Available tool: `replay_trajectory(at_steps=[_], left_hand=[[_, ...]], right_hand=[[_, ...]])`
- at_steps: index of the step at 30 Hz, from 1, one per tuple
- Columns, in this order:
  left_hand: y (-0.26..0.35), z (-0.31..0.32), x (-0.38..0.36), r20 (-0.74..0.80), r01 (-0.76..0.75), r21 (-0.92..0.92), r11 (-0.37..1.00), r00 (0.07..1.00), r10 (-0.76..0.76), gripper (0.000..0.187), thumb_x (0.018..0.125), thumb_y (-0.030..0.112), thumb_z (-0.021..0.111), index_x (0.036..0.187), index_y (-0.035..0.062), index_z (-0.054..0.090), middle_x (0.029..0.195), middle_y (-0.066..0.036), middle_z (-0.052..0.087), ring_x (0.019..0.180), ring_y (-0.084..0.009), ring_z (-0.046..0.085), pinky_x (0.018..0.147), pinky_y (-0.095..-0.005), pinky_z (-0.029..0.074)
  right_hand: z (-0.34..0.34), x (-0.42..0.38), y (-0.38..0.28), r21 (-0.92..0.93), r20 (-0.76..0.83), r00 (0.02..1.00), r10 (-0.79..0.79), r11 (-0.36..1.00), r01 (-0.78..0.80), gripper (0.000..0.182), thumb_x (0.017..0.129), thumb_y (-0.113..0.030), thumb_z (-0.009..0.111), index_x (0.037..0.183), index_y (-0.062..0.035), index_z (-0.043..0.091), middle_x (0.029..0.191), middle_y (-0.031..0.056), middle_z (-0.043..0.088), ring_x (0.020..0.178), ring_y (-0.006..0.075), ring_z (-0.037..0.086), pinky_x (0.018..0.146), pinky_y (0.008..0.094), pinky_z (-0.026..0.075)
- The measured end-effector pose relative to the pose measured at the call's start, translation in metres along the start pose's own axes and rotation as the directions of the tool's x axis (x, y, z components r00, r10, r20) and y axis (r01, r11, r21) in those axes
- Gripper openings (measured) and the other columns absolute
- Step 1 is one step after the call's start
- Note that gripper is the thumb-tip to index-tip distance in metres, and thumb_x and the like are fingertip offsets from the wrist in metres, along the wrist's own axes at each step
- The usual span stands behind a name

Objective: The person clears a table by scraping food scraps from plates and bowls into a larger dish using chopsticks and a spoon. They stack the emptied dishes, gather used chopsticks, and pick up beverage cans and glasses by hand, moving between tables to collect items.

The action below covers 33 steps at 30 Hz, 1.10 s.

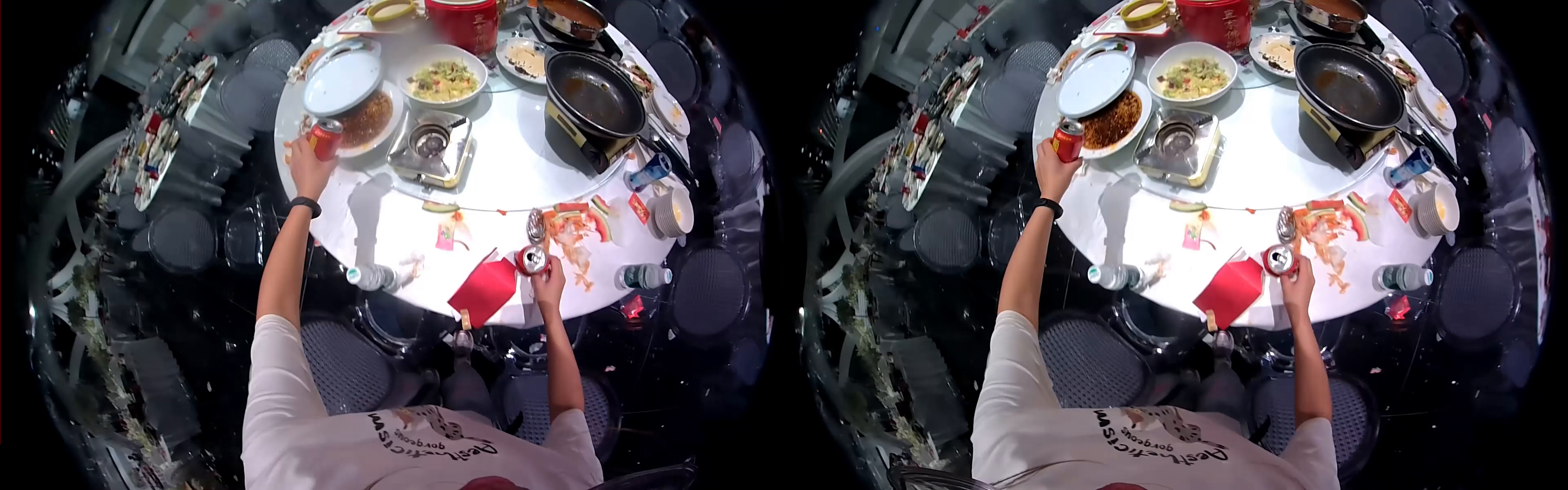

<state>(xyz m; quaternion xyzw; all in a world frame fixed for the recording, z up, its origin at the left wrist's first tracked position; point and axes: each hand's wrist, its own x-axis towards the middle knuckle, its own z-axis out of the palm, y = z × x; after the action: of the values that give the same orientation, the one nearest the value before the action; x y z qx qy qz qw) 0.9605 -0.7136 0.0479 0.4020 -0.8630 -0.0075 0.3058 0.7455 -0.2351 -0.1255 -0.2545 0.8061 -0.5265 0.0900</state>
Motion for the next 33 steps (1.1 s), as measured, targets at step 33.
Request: replay_trajectory(at_steps=[33], left_hand=[[-0.04,0.105,0.121,0.744,-0.815,0.56,-0.149,0.415,0.523,0.019,0.084,0.015,0.053,0.068,0.0177,0.064,0.063,0.0,0.063,0.069,-0.0163,0.062,0.092,-0.0341,0.034]], right_hand=[[-0.139,-0.096,-0.029,0.162,-0.157,0.92,0.358,0.929,-0.334,0.05,0.077,0.002,0.07,0.122,-0.0013,0.05,0.119,0.0094,0.053,0.11,0.018,0.053,0.086,0.0295,0.048]])
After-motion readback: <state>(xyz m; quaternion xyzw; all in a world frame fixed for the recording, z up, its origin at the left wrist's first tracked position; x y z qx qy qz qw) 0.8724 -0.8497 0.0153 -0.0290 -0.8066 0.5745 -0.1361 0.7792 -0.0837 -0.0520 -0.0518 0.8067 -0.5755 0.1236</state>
